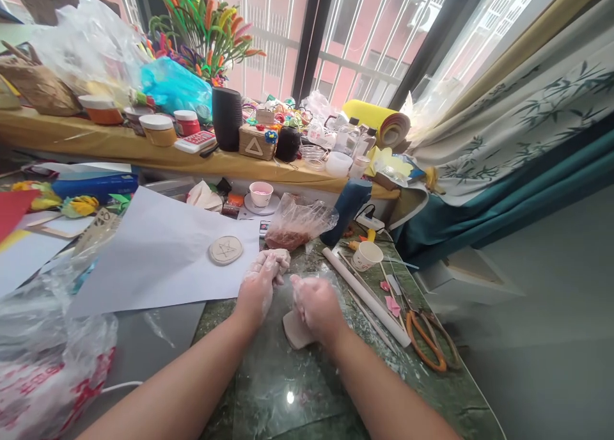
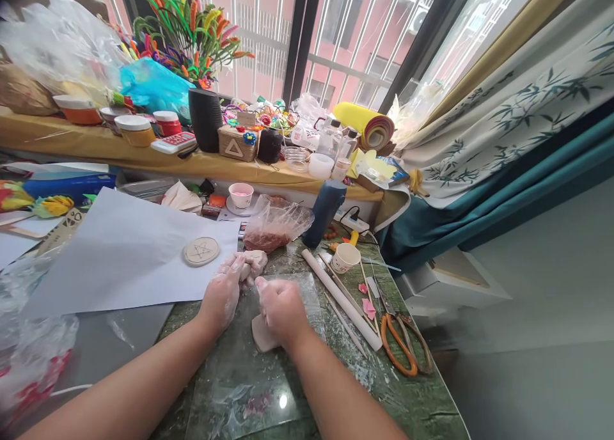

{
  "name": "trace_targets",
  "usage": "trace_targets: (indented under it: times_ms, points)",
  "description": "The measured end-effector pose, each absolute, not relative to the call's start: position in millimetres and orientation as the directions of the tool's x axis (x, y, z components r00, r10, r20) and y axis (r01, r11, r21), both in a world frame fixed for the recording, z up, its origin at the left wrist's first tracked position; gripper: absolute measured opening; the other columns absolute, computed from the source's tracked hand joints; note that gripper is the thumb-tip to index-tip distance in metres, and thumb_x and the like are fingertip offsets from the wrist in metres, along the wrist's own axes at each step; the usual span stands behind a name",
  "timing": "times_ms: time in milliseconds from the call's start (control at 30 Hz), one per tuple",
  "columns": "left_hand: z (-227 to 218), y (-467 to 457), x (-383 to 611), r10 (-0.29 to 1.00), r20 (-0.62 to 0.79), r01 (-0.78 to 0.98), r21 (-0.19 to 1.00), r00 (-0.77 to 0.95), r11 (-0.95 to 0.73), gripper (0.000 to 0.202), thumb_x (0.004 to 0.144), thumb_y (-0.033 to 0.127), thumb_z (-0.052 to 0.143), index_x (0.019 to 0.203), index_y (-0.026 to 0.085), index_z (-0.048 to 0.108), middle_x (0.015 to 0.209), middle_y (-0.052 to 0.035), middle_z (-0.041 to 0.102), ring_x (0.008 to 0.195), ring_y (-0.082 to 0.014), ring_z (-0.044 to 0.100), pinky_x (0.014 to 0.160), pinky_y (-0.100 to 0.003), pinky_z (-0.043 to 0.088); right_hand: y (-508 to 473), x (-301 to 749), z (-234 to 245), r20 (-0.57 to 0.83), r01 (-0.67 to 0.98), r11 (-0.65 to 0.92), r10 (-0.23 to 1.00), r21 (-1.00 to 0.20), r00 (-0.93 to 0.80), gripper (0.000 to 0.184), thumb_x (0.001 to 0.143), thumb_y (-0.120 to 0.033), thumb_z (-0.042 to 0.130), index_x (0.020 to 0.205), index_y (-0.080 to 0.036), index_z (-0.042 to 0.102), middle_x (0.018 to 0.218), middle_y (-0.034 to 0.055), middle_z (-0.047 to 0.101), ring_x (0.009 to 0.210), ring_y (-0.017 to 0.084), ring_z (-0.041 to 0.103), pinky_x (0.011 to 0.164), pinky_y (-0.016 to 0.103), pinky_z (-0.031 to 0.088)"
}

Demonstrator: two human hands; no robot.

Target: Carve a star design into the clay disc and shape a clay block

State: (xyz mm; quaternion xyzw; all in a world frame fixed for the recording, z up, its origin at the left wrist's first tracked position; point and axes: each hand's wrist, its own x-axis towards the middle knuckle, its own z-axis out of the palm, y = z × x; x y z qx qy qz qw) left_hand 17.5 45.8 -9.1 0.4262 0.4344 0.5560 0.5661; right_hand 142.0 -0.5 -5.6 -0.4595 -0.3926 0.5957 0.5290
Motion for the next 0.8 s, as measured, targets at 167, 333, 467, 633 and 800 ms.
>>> trace_targets:
  times_ms: [167,333,467,633,800]
  points:
    - [-4.7,44.5,15.8,1.000,-0.018,-0.374,0.927,0.013,0.022,0.043,0.096,0.061,0.052,0.090,0.021,0.067,0.093,-0.0050,0.072,0.062,-0.0136,0.056,0.059,-0.028,0.048,-14.1,130.1,-8.5,-0.148,-0.199,-0.164,0.985,-0.966,-0.093,0.065,0.087,-0.064,0.071,0.042,-0.024,0.047,0.035,-0.0047,0.040,0.033,0.009,0.031,0.038,0.026,0.020]
    - [-3.0,46.0,13.2,0.985,-0.171,-0.351,0.922,0.008,0.163,0.055,0.086,0.074,0.063,0.088,0.019,0.067,0.073,-0.0027,0.070,0.053,-0.0127,0.056,0.052,-0.026,0.046,-15.9,169.4,-7.5,-0.001,-0.371,0.020,0.998,-0.929,0.056,0.060,0.095,-0.055,0.067,0.047,-0.023,0.050,0.042,-0.0032,0.045,0.041,0.011,0.037,0.046,0.028,0.029]
    - [-5.4,47.4,10.5,0.968,-0.247,-0.337,0.916,-0.046,0.217,0.062,0.082,0.079,0.065,0.067,0.020,0.054,0.048,0.0042,0.050,0.039,-0.0086,0.041,0.039,-0.022,0.029,-12.8,203.1,-21.2,-0.020,-0.385,0.089,0.962,-0.919,0.271,0.057,0.091,-0.048,0.074,0.048,-0.024,0.047,0.044,-0.0049,0.041,0.042,0.011,0.036,0.046,0.029,0.028]
    - [1.4,45.9,7.9,0.966,-0.233,-0.398,0.901,-0.111,0.172,0.061,0.084,0.070,0.071,0.059,0.021,0.045,0.045,0.0084,0.034,0.038,-0.0058,0.030,0.038,-0.020,0.025,-7.1,206.0,-29.7,-0.022,-0.414,0.094,0.964,-0.905,0.266,0.056,0.092,-0.052,0.072,0.050,-0.024,0.048,0.045,-0.0043,0.043,0.043,0.012,0.039,0.047,0.030,0.030]
    - [3.2,50.3,5.3,0.980,-0.147,-0.475,0.877,-0.136,0.065,0.046,0.078,0.056,0.083,0.074,0.020,0.055,0.060,0.0059,0.053,0.049,-0.0066,0.045,0.046,-0.018,0.038,-5.0,202.3,-28.0,-0.019,-0.270,0.058,0.962,-0.961,0.272,0.059,0.091,-0.063,0.068,0.052,-0.024,0.048,0.046,-0.0036,0.046,0.045,0.012,0.040,0.049,0.029,0.031]
